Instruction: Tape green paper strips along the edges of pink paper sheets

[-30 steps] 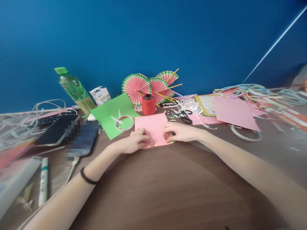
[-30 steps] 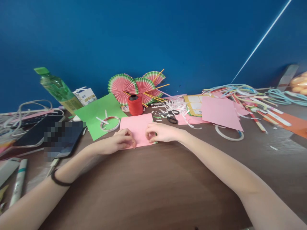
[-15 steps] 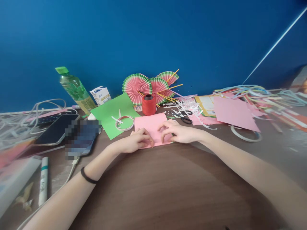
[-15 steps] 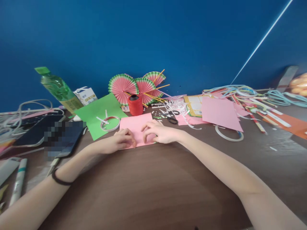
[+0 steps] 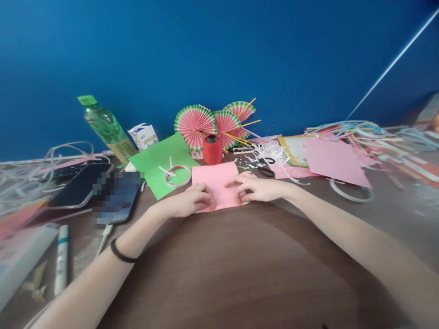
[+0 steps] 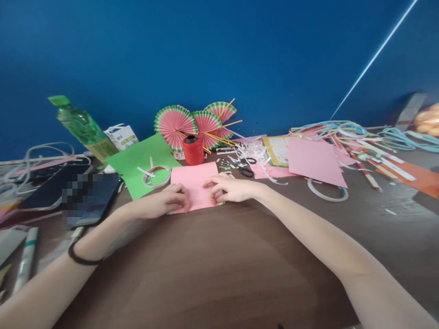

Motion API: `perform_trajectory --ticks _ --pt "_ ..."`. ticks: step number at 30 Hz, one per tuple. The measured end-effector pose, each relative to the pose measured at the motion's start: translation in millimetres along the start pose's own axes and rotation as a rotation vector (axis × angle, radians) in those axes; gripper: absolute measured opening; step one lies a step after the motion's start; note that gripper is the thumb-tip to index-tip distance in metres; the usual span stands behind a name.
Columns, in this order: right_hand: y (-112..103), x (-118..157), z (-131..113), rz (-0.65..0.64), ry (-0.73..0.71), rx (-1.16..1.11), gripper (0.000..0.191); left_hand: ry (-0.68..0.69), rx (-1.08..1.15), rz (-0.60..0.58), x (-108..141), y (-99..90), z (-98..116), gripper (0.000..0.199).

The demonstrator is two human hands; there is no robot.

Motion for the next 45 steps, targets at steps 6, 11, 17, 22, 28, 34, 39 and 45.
perform_trajectory --ticks 6,11,17,22,28,34,39,45 --pt "-1 3 2 -0.039 -0.017 -0.058 0.019 -0.008 -0.032 0.002 3 -2.1 0 0.027" --pt "-1 5 6 -0.082 -0.014 -0.119 0.024 -0.036 -0.010 -0.043 7 -3.5 -1 0.030" --pt "0 5 8 -0.074 -0.044 -0.108 0.019 -0.030 0.052 -0.103 11 -5.5 0 0.021" --pt "1 5 10 -0.069 -0.056 -0.106 0.017 -0.038 0.100 -0.131 13 -4.6 -1 0.021" --pt "0 5 5 -0.057 -0.036 -0.098 0.014 -0.079 -0.010 -0.078 12 -7.4 -6 0.014" --pt "-4 7 6 -0.012 0.067 -0.030 0.010 -0.080 -0.022 -0.068 11 -5.7 -3 0.008" --pt "-8 9 0 0.057 0.134 0.112 0.010 -0.149 -0.107 -0.047 15 -7.8 1 0.010" --pt "-8 11 -19 0.025 0.180 0.255 0.013 -0.194 -0.173 0.002 17 -8.4 2 0.007"
Point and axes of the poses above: each hand's wrist, its own x-axis away from the middle knuckle, its own y-axis out of the palm, z = x × y, the point moved 9 cm from there along -x, towards the middle knuckle, and after that the axes turned 6 degrees about -z, right-handed, at the moved point
